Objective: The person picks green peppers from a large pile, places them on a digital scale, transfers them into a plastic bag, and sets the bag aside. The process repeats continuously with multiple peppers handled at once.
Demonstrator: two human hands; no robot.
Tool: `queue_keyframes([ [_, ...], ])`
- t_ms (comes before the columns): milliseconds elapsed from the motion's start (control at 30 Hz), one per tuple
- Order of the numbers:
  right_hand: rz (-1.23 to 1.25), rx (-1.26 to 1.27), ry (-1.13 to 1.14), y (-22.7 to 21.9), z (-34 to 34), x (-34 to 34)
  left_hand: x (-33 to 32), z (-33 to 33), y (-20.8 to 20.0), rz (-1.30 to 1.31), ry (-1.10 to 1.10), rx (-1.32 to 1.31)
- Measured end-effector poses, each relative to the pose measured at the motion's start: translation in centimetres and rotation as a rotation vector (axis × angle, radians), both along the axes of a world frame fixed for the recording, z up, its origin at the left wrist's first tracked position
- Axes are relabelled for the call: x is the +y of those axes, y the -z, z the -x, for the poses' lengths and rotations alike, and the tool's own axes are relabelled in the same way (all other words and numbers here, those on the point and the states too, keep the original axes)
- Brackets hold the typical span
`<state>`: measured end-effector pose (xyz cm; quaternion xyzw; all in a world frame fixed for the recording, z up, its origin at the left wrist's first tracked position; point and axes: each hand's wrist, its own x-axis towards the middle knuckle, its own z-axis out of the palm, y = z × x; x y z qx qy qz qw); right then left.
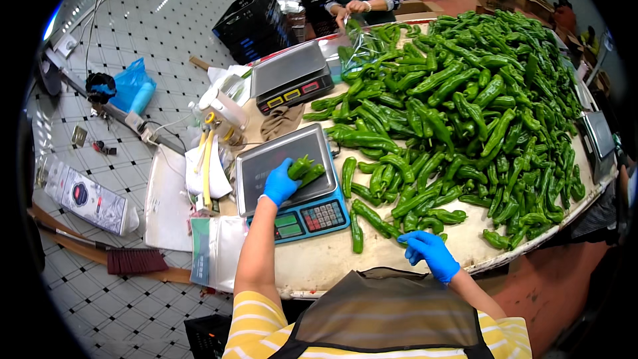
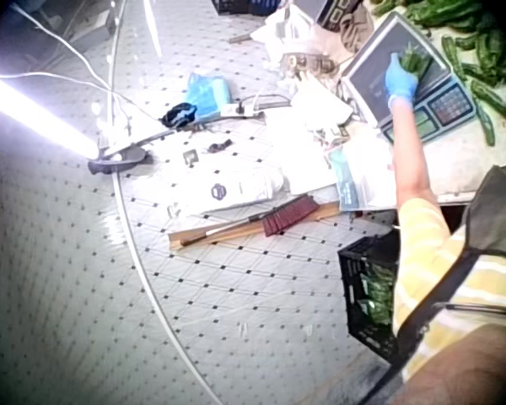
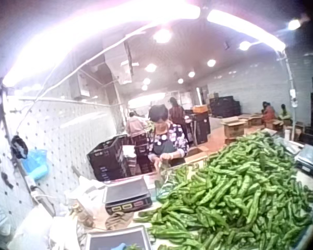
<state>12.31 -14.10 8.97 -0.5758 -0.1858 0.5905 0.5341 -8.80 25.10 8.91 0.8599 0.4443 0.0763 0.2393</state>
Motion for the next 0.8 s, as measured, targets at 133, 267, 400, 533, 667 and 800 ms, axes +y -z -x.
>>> queue_keyframes([
  [133,0.003,-0.009,0.003,0.2,-0.2,0.3,3.5,3.0,3.7,0.229,0.082,-0.308],
  [267,-0.005,-0.029,-0.008,0.0,0.0,1.4,3.2,2.7,2.1,0.787,-0.322,-0.509],
  [400,-0.008,-0.048,-0.024,-0.4,0.5,2.4,3.6,3.9,1.6,0.793,-0.403,-0.574],
  [533,0.001,-0.056,-0.037,0.1,0.6,2.6,4.0,4.0,3.6,-0.033,-0.368,-0.258],
  [667,0.0,-0.074,-0.028,1.1,0.3,1.8,-1.7,0.1,-1.4,-0.461,-0.136,-0.112],
  [800,0.033,-0.064,-0.04,1.9,0.0,1.9,-5.8,-1.9,0.9,-0.423,0.002,0.105],
])
